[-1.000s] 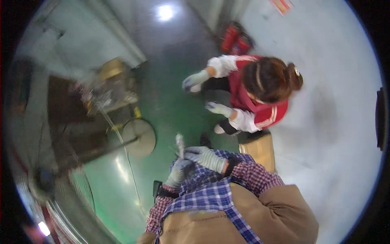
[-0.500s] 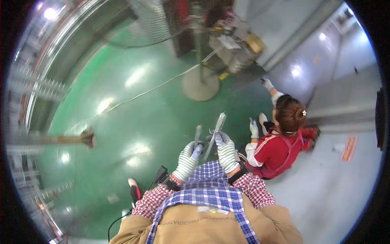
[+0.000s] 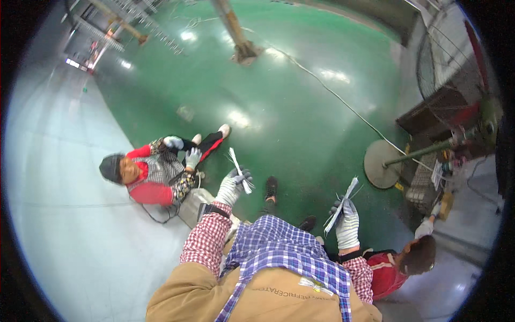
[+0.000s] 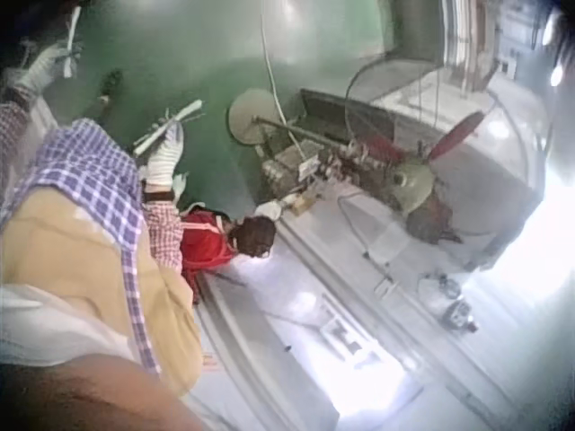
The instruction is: The recorder is manually assembling fiber optic bundles or small wire components in an industrial setting.
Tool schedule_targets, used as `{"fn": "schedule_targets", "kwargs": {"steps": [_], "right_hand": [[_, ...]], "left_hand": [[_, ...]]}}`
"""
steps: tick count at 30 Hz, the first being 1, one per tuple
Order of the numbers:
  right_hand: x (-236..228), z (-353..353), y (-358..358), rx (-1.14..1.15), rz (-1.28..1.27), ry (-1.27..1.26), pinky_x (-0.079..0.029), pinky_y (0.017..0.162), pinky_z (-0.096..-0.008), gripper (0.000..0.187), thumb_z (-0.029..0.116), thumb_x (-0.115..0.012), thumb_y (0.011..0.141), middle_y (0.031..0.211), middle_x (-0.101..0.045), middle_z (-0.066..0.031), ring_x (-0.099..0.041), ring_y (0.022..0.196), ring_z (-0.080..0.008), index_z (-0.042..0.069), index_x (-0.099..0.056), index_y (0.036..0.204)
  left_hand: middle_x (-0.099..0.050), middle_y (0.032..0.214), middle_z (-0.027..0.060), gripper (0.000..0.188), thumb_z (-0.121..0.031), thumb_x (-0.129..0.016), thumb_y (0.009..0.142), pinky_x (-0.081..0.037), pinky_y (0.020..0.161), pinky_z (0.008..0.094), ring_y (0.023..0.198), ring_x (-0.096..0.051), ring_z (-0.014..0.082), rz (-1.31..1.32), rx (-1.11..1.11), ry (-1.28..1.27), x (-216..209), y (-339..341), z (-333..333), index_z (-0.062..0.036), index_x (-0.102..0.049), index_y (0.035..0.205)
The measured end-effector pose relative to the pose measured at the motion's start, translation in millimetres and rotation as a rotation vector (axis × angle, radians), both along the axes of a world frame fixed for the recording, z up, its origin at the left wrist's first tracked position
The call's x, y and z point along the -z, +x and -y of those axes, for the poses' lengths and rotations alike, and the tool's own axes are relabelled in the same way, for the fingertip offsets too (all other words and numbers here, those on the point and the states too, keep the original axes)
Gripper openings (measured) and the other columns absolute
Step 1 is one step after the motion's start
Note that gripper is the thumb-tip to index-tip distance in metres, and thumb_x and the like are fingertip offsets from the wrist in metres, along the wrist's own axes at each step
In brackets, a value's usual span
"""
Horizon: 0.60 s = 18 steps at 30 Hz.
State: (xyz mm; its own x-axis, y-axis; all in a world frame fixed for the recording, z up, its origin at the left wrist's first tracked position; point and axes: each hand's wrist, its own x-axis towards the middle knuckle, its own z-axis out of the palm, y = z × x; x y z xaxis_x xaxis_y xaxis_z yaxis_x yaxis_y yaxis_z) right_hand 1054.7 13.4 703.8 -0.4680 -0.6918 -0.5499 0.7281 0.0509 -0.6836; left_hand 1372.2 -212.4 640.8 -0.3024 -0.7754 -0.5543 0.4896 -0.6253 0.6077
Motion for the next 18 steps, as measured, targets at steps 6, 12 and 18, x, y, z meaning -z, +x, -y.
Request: {"fn": "schedule_targets", "kwargs": {"steps": [6,12,18], "right_hand": [[12.9,-14.8,3.6,-0.058,0.037,0.033,-0.049,0.063,-0.0275,0.032,0.025,-0.062,0.087,0.081,-0.059,-0.0041,-0.057,0.069,-0.0143,0.002,-0.055,0.109],[8.3,-7.3,14.7,-0.038,0.009,0.059,-0.048,0.064,-0.0296,0.035,0.024,-0.064,0.085,0.082,-0.057,-0.0035,-0.055,0.069,-0.0144,0.004,-0.054,0.112],[-3.4,-4.1,21.2,0.053,0.091,0.215,-0.046,0.070,-0.0276,0.036,0.030,-0.064,0.085,0.086,-0.058,-0.0041,-0.055,0.075,-0.0153,0.005,-0.055,0.110]], "left_hand": [[-0.060,0.086,0.0140,0.028,-0.012,-0.059,0.086,-0.052,0.057,0.0335,0.065,-0.060,0.0226,0.278,-0.194,0.058,29.0,78.5,-19.7,-0.0034,-0.051,0.111],[-0.058,0.068,0.0054,0.021,-0.024,-0.052,0.092,-0.040,0.035,0.0276,0.042,-0.047,0.0139,0.729,-0.302,0.036,48.7,134.0,-21.3,-0.0124,-0.050,0.109],[-0.058,0.071,0.0070,0.028,-0.032,-0.054,0.090,-0.042,0.040,0.0264,0.045,-0.049,0.0118,0.803,-0.160,0.152,13.6,108.5,-21.6,-0.0058,-0.053,0.102]]}}
